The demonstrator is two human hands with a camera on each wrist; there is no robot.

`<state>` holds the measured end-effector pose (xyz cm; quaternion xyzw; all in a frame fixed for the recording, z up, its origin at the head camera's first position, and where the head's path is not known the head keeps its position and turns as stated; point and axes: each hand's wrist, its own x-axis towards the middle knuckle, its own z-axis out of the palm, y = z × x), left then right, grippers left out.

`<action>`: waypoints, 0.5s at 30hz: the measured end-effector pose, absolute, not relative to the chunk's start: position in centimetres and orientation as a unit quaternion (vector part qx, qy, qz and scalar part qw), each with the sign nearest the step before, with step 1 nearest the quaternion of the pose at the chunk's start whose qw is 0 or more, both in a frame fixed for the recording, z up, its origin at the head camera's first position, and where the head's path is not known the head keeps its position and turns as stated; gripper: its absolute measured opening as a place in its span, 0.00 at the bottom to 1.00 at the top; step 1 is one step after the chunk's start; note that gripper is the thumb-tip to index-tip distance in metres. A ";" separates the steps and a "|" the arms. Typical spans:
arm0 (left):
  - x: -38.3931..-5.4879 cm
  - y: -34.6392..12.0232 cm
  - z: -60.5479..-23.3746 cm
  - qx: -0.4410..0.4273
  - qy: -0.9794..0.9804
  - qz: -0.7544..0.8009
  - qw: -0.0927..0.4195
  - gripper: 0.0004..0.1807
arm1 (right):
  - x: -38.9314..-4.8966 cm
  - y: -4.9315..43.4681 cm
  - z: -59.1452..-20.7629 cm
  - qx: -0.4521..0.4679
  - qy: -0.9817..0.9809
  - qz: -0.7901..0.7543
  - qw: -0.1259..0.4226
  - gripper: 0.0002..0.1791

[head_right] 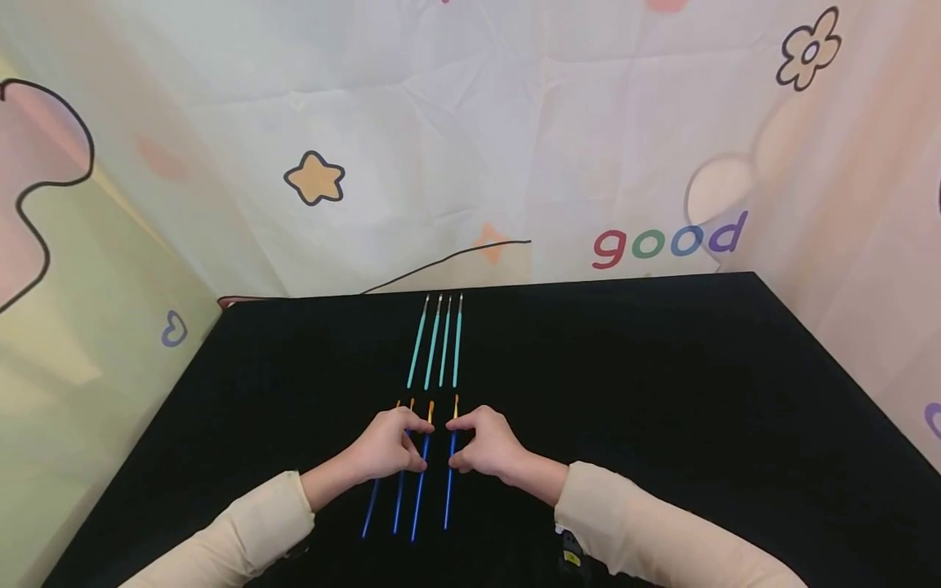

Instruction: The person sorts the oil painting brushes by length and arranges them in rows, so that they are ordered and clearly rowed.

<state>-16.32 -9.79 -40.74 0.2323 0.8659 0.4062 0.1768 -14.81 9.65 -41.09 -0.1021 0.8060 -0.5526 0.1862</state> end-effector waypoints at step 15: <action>-16.7 -11.9 -39.3 0.238 0.843 0.474 0.092 0.18 | -16.8 14.8 -38.4 -0.134 0.812 -0.539 0.177 0.28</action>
